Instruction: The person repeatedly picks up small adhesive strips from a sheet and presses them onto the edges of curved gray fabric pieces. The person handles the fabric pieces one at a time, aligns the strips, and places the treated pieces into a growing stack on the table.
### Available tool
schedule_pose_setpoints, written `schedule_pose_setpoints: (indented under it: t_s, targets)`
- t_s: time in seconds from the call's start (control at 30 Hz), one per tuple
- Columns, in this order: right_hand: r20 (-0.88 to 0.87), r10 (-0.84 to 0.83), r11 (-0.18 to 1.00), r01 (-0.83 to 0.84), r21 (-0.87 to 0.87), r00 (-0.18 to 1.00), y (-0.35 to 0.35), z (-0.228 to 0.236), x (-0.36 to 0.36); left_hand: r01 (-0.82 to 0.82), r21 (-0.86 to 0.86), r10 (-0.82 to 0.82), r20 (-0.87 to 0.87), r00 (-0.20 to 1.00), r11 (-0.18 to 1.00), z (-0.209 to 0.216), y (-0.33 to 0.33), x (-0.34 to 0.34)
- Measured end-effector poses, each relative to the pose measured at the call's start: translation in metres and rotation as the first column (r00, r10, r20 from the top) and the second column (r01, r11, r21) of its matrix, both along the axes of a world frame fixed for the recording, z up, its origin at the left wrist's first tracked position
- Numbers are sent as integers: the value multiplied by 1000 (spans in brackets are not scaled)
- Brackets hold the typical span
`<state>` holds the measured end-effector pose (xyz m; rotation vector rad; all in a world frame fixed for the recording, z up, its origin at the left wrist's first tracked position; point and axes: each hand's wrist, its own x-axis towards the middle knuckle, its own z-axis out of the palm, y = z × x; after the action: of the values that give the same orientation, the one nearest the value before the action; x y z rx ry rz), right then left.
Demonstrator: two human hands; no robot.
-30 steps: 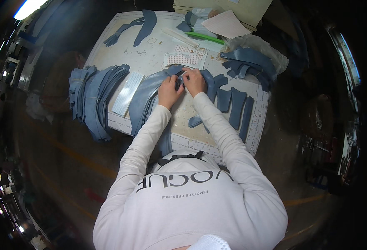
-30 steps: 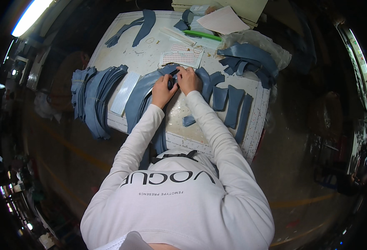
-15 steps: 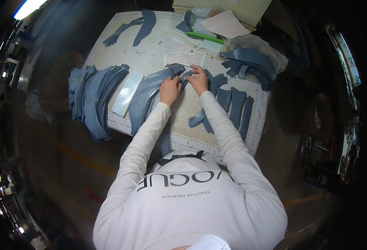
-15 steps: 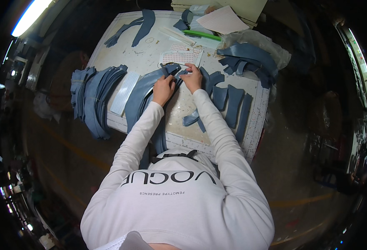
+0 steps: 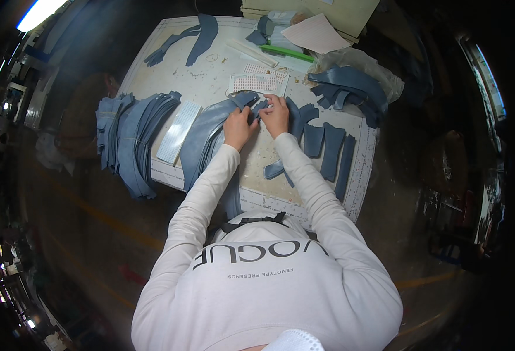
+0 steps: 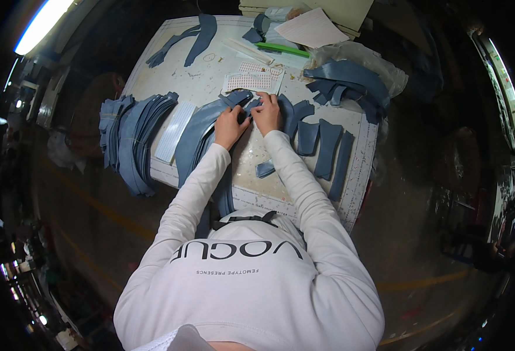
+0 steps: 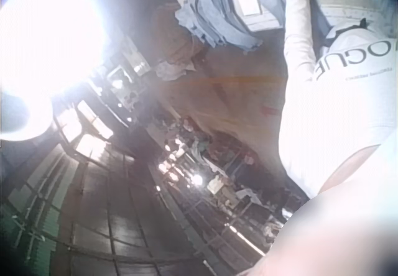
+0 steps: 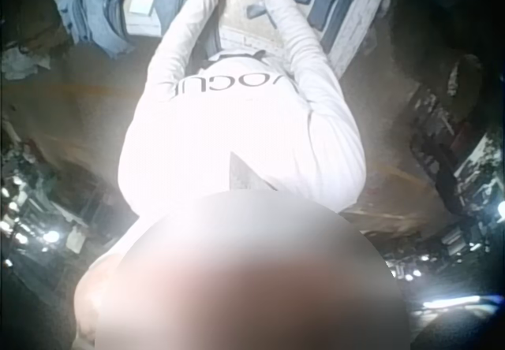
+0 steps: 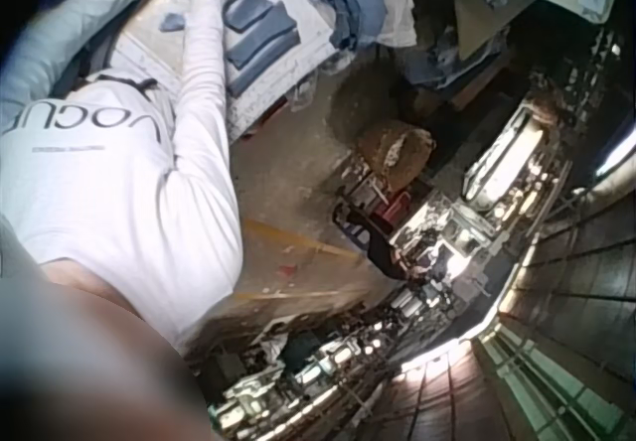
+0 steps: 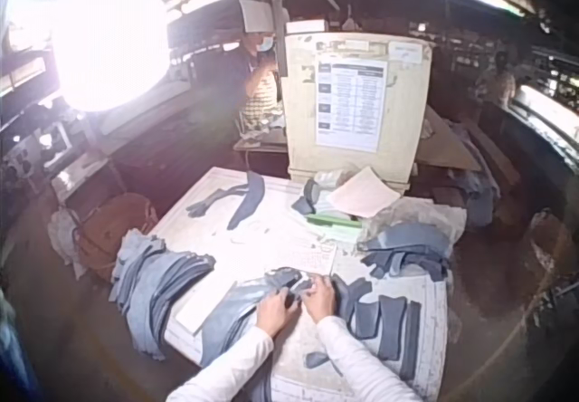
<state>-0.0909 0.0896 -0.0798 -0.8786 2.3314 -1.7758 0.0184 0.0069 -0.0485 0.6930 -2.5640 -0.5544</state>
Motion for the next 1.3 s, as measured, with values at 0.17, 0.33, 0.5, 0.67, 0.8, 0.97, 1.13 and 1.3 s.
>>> schedule_pose_setpoints:
  t_s: [0.17, 0.33, 0.5, 0.67, 0.8, 0.97, 1.13, 1.3]
  targets:
    - [-40, -98, 994, 100, 49, 994, 1, -2, -6, 4, 22, -4, -9, 1000, 1000, -1, -1, 1]
    - [172, -71, 990, 90, -105, 983, 0, -11, -17, -8, 85, 22, -166, 986, 996, -2, -2, 0]
    - [190, -52, 995, 67, -72, 980, -2, -19, -19, 4, -22, -4, -8, 1000, 1000, -3, 1, -2]
    - [194, -55, 996, 68, -61, 980, -3, -19, -20, -13, -34, 13, 6, 1000, 999, -2, 3, -3]
    - [156, -68, 995, 78, -55, 985, -3, -18, -19, -13, -26, 13, 7, 1000, 1000, -2, 2, -3]
    - [162, -48, 997, 58, -57, 986, -6, -18, -18, -16, -29, 17, 31, 999, 999, 0, 2, -4]
    - [-17, -89, 995, 88, -55, 996, -5, -17, -22, -19, -9, 19, 19, 1000, 1000, 2, 1, -3]
    - [114, 3, 994, 10, -113, 993, -1, -11, -28, -6, 97, 18, -123, 992, 995, 5, -5, 0]
